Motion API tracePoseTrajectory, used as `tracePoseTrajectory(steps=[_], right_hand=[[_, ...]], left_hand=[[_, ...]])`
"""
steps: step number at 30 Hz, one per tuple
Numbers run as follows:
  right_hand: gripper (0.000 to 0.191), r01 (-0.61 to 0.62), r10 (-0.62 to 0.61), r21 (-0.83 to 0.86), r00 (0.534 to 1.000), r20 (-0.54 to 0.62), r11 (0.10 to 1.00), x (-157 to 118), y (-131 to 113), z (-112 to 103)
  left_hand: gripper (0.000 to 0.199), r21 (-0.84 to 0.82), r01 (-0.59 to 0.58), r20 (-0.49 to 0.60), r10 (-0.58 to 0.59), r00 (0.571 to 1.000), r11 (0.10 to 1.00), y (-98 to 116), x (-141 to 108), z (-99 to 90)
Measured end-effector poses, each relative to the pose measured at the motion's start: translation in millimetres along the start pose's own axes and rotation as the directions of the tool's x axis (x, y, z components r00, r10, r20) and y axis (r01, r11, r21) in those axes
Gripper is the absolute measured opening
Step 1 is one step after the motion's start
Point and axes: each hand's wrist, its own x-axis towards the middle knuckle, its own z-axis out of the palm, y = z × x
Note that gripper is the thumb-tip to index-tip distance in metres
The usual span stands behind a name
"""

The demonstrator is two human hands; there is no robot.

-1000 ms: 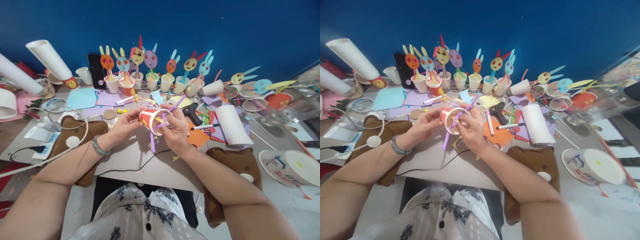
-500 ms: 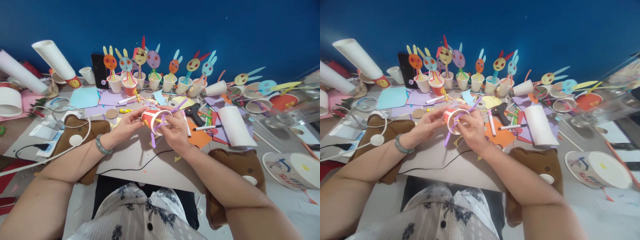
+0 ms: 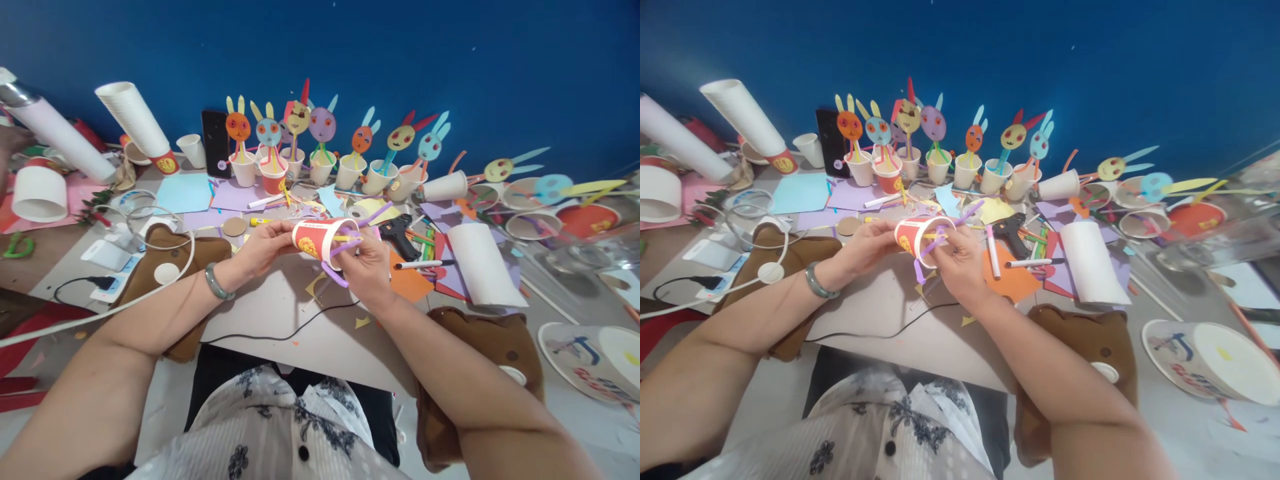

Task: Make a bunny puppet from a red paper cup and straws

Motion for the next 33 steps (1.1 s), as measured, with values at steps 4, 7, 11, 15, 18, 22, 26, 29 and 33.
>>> tracePoseTrajectory(steps=[4,7,11,15,18,22,26,29,33], right_hand=[[0.014,-0.035,0.035,0.071,0.999,0.003,0.997,1.0,1.0,1.6],[0.012,-0.021,0.021,0.085,1.000,-0.004,0.996,0.9,1.3,2.4],[0.010,-0.021,0.020,0.093,1.000,0.003,0.995,0.2,0.7,3.1],[0.010,-0.029,0.027,0.097,0.999,0.021,0.995,0.0,0.5,3.2],[0.011,-0.041,0.038,0.076,0.998,0.042,0.996,0.4,0.0,2.5],[0.013,-0.039,0.037,0.035,0.997,0.064,0.999,0.8,-2.2,1.5],[0.014,-0.049,0.047,0.026,0.996,0.072,0.998,0.6,-5.5,1.2],[0.016,-0.064,0.060,0.036,0.995,0.085,0.997,0.4,-6.0,1.8],[0.021,-0.123,0.117,0.083,0.990,0.074,0.989,-0.3,0.1,3.7]], left_hand=[[0.037,0.051,0.060,0.022,-0.061,0.998,0.997,0.7,2.5,-1.4],[0.040,0.077,0.092,0.030,-0.094,0.995,0.993,-0.2,4.5,-3.3],[0.041,0.095,0.104,0.036,-0.108,0.994,0.990,-2.3,6.0,-5.8],[0.042,0.126,0.111,0.061,-0.119,0.991,0.986,-3.5,5.9,-6.3],[0.043,0.138,0.107,0.067,-0.117,0.991,0.985,-4.1,5.7,-6.0],[0.041,0.154,0.088,0.071,-0.100,0.992,0.984,-4.2,3.9,-6.0],[0.039,0.198,0.052,0.092,-0.071,0.993,0.979,-2.2,1.7,-5.9],[0.040,0.214,0.036,0.125,-0.064,0.990,0.976,-1.1,1.6,-5.9],[0.043,0.207,0.027,0.168,-0.063,0.984,0.978,-0.9,2.0,-5.6]])
